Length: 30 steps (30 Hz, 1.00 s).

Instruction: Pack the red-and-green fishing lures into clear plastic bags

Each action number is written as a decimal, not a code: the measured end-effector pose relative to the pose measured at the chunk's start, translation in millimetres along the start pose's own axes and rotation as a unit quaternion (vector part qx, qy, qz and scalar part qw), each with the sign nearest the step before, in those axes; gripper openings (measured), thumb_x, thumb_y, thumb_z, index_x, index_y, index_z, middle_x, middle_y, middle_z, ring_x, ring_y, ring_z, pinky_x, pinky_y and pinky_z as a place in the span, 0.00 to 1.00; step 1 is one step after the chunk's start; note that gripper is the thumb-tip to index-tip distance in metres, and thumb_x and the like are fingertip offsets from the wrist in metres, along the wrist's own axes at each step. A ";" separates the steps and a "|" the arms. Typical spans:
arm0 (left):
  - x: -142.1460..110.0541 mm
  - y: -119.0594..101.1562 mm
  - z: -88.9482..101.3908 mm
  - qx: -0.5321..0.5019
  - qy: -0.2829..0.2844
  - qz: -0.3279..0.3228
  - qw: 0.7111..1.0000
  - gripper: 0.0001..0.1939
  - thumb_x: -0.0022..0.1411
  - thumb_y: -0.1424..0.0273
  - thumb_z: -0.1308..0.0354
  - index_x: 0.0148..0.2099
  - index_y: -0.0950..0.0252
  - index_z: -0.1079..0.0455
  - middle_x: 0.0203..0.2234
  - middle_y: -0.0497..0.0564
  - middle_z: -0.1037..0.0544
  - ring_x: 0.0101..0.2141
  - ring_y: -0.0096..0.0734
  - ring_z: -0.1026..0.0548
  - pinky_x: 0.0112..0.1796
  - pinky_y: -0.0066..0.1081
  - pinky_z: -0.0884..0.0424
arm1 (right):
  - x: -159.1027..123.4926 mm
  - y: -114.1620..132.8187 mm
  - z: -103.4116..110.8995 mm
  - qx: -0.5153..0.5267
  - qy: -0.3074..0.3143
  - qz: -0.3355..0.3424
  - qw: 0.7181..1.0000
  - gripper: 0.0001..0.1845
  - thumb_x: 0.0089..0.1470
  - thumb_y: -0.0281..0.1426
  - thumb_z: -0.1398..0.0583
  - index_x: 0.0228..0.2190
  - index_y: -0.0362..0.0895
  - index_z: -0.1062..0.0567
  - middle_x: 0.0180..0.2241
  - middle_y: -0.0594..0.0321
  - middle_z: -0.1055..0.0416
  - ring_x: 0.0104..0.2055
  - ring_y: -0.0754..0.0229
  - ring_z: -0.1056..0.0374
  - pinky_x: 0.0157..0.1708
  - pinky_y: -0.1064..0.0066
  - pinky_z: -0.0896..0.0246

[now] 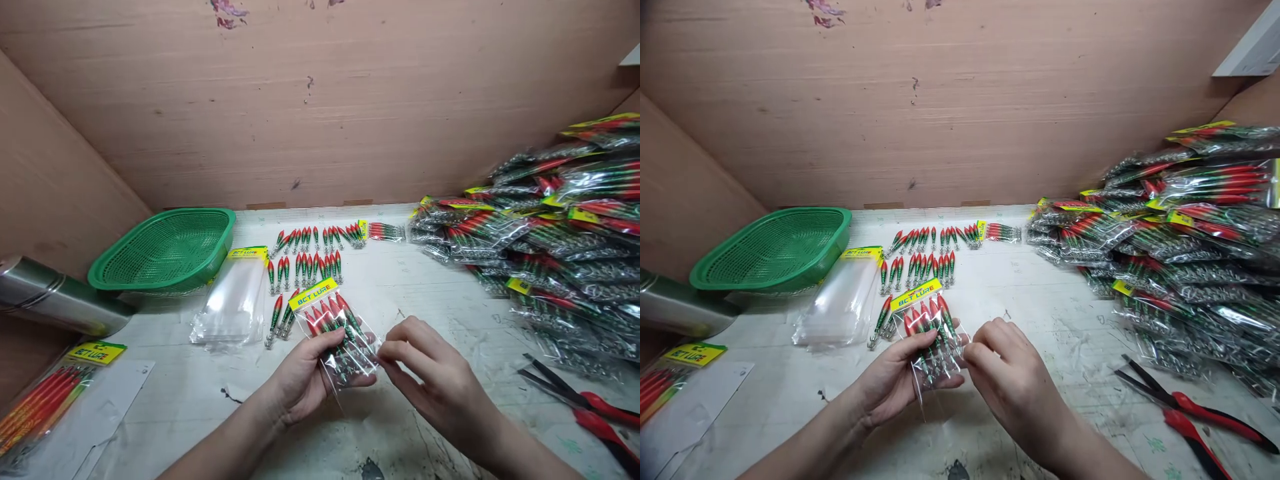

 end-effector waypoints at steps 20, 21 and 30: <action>-13.5 47.6 6.2 0.152 -0.053 -0.006 0.987 0.53 0.48 0.79 0.39 0.66 0.48 0.66 0.36 0.47 0.24 0.23 0.20 0.30 0.25 0.22 0.34 | -60.8 20.1 -45.3 0.107 0.118 -0.150 0.976 0.03 0.54 0.24 0.41 0.31 0.43 0.29 0.33 0.61 0.32 0.38 0.59 0.38 0.36 0.69 0.41; -14.5 48.7 6.2 0.152 -0.060 -0.002 0.987 0.54 0.46 0.81 0.39 0.66 0.47 0.66 0.38 0.48 0.24 0.23 0.21 0.30 0.26 0.23 0.33 | -59.3 21.1 -47.6 0.102 0.121 -0.155 0.975 0.04 0.52 0.24 0.40 0.31 0.43 0.29 0.34 0.61 0.31 0.39 0.59 0.38 0.37 0.69 0.41; -12.7 45.2 21.4 0.265 -0.133 0.012 0.955 0.63 0.33 0.68 0.26 0.65 0.41 0.59 0.48 0.50 0.23 0.35 0.41 0.21 0.27 0.28 0.26 | -58.6 19.4 -54.8 -0.048 0.237 -0.015 0.970 0.13 0.61 0.37 0.47 0.34 0.40 0.30 0.39 0.58 0.28 0.42 0.57 0.39 0.42 0.62 0.41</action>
Point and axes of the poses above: each hand's wrist, its own x-axis towards the middle knuckle, its own z-axis out of the back of the hand, y = z × x, the point moved 6 cm from there along x, towards the middle knuckle
